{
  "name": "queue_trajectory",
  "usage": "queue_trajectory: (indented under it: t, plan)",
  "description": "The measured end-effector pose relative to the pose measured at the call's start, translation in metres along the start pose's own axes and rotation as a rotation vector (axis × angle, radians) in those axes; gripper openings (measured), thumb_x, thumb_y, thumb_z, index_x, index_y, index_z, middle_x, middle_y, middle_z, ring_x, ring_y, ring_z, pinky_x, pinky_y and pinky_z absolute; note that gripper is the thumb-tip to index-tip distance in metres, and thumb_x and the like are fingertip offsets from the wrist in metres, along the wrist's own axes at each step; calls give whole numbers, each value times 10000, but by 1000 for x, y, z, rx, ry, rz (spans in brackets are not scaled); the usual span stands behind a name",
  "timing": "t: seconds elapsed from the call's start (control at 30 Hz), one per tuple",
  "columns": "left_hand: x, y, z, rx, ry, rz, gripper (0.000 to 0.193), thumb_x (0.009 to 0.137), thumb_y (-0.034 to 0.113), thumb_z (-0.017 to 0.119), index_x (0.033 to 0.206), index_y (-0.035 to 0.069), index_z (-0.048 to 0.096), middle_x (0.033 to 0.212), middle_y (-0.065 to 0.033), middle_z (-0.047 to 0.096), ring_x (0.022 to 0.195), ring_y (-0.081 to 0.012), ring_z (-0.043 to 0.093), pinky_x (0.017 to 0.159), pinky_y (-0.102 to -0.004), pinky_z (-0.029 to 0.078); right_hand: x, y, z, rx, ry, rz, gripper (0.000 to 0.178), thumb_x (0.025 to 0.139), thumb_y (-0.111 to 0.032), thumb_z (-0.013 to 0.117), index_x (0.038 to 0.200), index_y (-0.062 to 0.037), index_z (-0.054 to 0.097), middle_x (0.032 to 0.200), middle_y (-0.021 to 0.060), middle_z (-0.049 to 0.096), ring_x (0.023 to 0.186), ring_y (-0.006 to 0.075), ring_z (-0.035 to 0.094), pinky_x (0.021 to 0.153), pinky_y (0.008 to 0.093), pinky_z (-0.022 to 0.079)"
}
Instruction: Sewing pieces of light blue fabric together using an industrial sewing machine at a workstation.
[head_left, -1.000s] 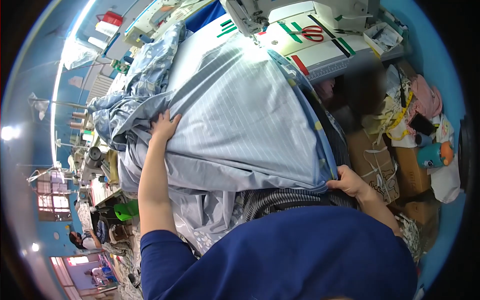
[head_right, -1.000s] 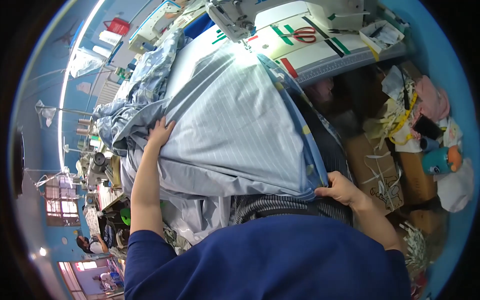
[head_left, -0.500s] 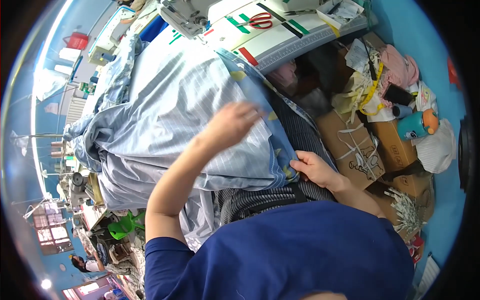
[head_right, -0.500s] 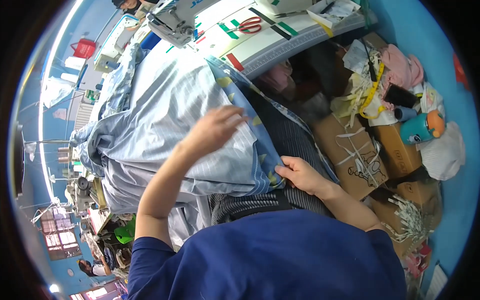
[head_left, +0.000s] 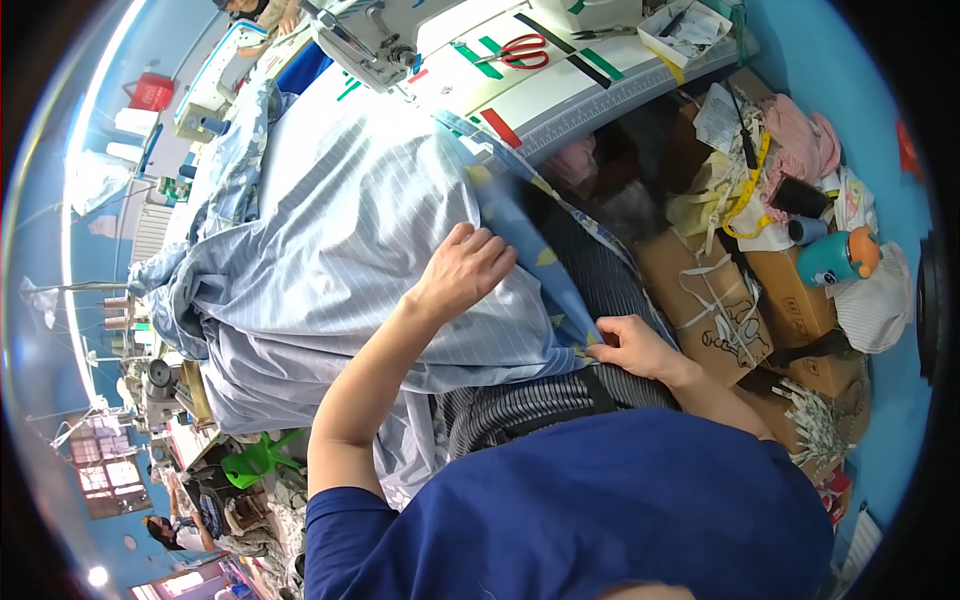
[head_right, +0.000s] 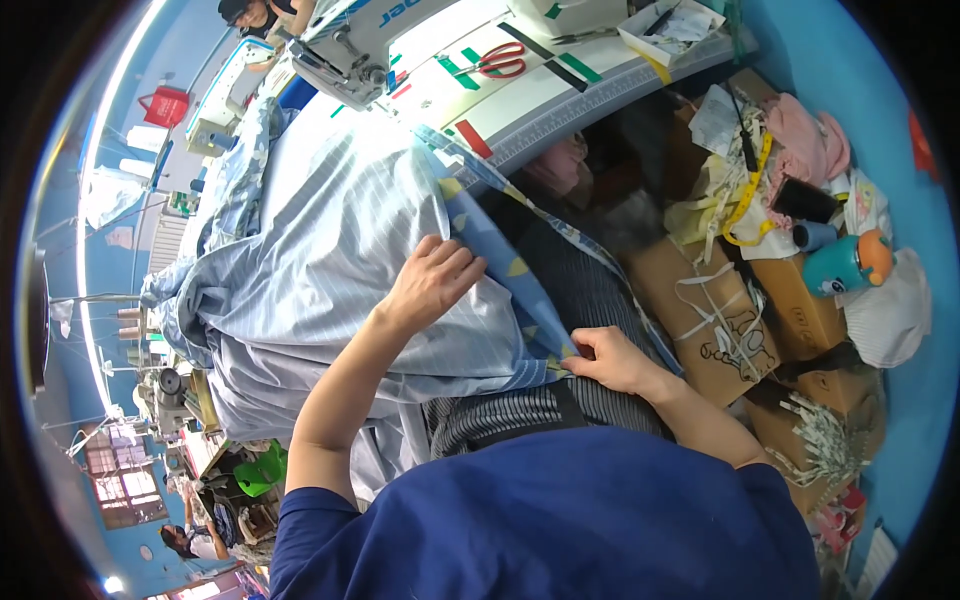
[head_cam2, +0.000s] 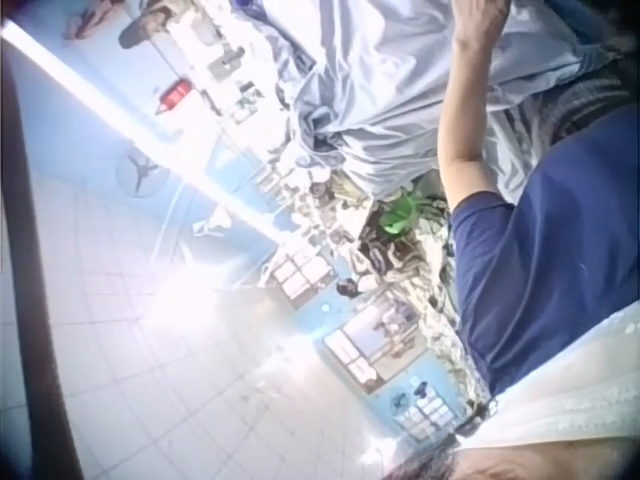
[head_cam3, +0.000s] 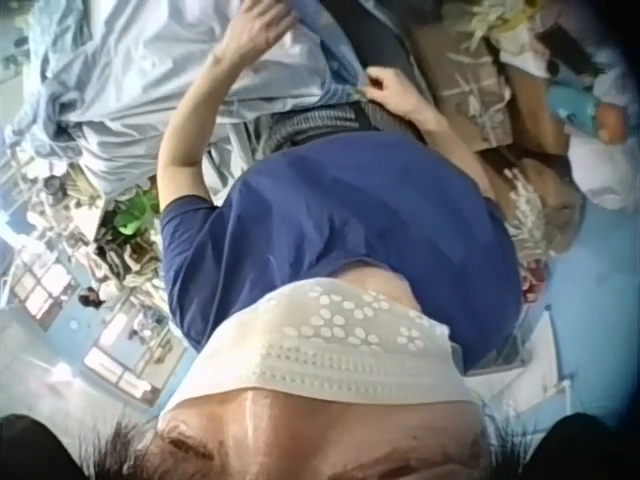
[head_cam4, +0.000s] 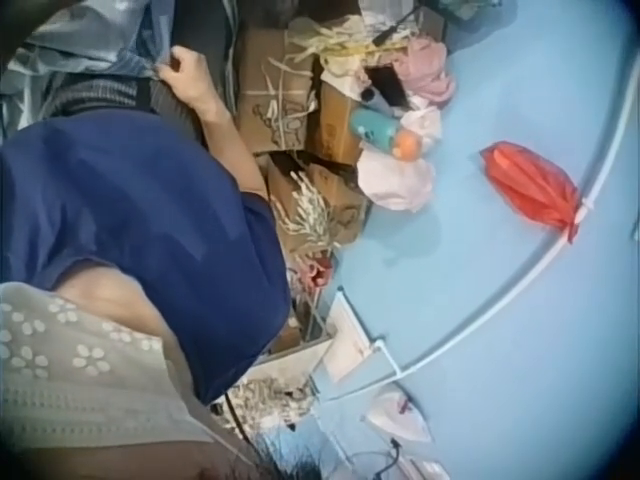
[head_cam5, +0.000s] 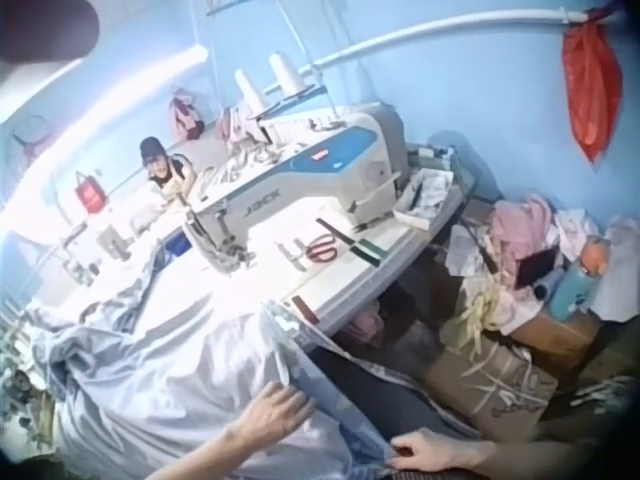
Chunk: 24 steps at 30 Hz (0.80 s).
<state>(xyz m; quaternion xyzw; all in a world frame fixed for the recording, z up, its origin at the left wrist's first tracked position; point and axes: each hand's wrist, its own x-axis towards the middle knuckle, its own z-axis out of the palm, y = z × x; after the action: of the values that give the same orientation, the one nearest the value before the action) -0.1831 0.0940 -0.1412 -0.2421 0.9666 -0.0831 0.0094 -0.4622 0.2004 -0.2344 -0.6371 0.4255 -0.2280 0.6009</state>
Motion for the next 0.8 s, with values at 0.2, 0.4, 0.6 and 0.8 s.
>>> queue_trajectory:
  t: [0.2, 0.4, 0.6, 0.8]
  plan:
    - [-86, -42, -58, 15, -133, -397, 164, 765, 20, 578, 918, 59, 623, 905, -69, 583, 911, -243, 569, 826, -369, 436, 26, -3, -9, -216, 8, -55, 254, 798, -184, 715, 785, 31, 582, 645, 155, 606, 611, 231, 617, 590, 356, 469]
    - [-115, -44, -48, 10, -135, -617, 148, 780, 38, 604, 927, 42, 621, 963, -97, 583, 955, -258, 573, 864, -362, 433, 95, -20, -53, -422, 499, -437, 192, 810, -106, 677, 932, 29, 614, 752, 124, 669, 628, 210, 646, 600, 319, 514]
    - [-140, -54, -13, -177, 275, -861, 201, 847, 204, 653, 825, 7, 622, 1095, -142, 561, 994, -314, 564, 898, -389, 426, 109, -35, -48, -138, 395, -353, 310, 830, -126, 681, 1092, 15, 593, 895, 121, 661, 661, 187, 640, 627, 334, 520]
    - [-165, -87, -10, -272, 185, -1069, 252, 853, 229, 658, 756, -2, 628, 1109, -141, 583, 995, -340, 567, 896, -429, 425, 5, -46, -42, -42, 296, -42, 308, 836, -83, 684, 1113, 9, 589, 976, 109, 608, 641, 183, 607, 585, 310, 509]
